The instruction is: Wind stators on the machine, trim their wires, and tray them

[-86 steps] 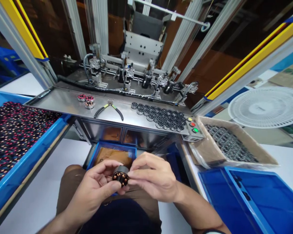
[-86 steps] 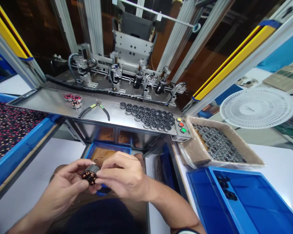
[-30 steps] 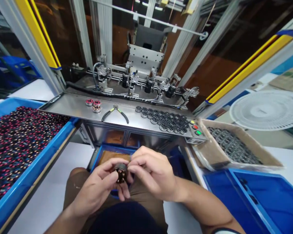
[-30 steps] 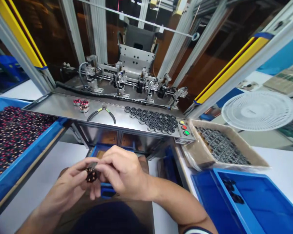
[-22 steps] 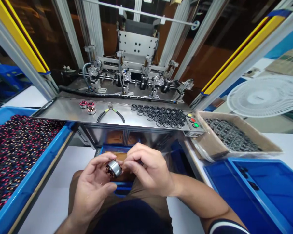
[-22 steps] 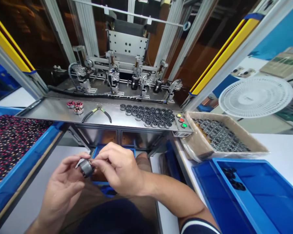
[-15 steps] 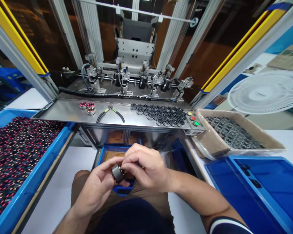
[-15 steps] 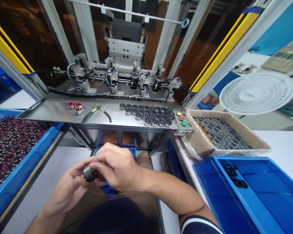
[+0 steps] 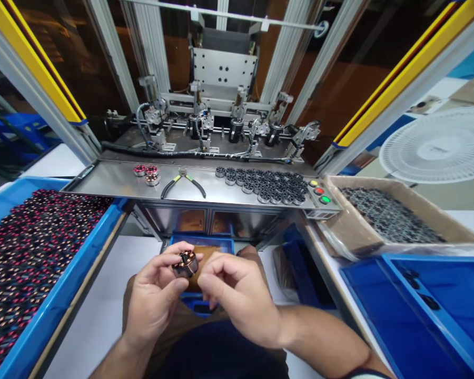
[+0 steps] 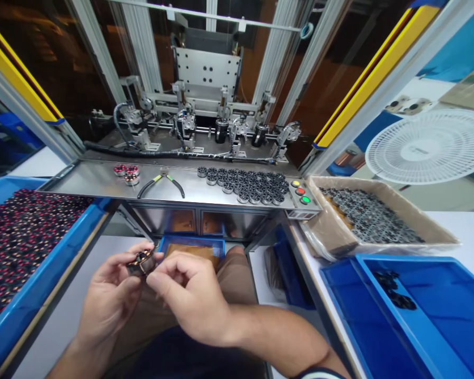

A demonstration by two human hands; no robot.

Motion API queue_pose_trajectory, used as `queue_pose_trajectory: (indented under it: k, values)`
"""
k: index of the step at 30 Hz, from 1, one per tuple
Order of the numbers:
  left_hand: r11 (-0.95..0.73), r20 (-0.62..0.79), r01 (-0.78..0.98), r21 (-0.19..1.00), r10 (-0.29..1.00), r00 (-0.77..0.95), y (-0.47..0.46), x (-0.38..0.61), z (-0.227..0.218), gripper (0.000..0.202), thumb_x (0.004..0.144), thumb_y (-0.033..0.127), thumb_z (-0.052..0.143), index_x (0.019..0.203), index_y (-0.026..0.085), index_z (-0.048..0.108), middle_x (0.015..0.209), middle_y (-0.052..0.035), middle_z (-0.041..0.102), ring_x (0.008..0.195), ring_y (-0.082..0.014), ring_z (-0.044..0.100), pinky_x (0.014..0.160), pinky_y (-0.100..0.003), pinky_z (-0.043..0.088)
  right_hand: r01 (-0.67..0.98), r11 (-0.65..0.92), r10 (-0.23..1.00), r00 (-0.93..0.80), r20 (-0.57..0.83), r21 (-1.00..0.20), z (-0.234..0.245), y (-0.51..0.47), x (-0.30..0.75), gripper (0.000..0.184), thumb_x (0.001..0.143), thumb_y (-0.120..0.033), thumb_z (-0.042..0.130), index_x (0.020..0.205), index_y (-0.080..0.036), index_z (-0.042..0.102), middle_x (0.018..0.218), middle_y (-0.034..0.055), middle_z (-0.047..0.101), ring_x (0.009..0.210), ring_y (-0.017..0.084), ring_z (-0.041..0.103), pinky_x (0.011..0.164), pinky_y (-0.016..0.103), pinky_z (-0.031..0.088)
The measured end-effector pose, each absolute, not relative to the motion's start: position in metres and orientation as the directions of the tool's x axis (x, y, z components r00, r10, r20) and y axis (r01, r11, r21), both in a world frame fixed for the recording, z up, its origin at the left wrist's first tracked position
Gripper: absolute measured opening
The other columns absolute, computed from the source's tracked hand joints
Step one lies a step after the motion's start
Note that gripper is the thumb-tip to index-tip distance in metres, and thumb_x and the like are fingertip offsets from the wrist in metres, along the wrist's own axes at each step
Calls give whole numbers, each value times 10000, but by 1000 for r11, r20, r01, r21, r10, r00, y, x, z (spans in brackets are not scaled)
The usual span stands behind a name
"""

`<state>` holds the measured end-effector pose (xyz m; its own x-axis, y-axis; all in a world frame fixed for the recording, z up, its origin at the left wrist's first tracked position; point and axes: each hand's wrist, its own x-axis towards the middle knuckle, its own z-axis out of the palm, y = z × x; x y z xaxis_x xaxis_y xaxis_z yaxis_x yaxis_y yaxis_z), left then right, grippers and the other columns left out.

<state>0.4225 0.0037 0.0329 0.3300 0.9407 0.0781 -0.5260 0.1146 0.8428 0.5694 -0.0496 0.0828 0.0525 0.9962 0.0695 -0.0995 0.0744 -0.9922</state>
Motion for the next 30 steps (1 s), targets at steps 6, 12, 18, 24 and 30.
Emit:
queue_pose_trajectory:
  k: [6,12,18,24,30]
  values:
    - [107,124,-530,841,916,381,6,418,34,280,664,177,833,886,322,743,1142,-16,673,942,-230,721,806,-365,595,-510,-203,978,-155,-143,-836,54,-48,559,370,735,-444,777,674,-126,597,595,-9,611,508,76,549,498,194,456]
    - [66,204,-511,857,868,454,2,419,31,219,694,193,815,874,300,750,1118,-35,712,1163,-277,637,932,-379,548,-723,-329,939,-316,-132,-608,45,-45,560,509,783,-590,675,900,-95,705,834,88,683,719,137,642,700,264,517]
    - [-68,201,-366,928,919,338,15,406,30,995,483,350,927,1378,335,493,1466,-77,496,1407,-303,381,1122,-371,380,-418,150,987,17,157,-896,40,-40,575,413,655,-393,843,950,-154,680,902,61,638,834,161,603,770,288,502]
    - [-364,304,62,929,849,432,1,400,35,449,730,244,785,1166,289,684,1156,-31,697,1084,-201,634,929,-215,489,312,645,724,40,688,-697,39,-41,590,503,720,-136,770,1183,-201,586,1001,83,615,903,182,600,780,321,521]
    - [-481,365,135,866,793,488,-2,413,43,497,744,217,781,1202,344,636,1104,8,711,976,-160,658,853,-227,518,355,678,696,-27,718,-644,47,-47,594,521,743,-100,651,1247,-182,548,1051,113,594,965,218,597,795,368,533]
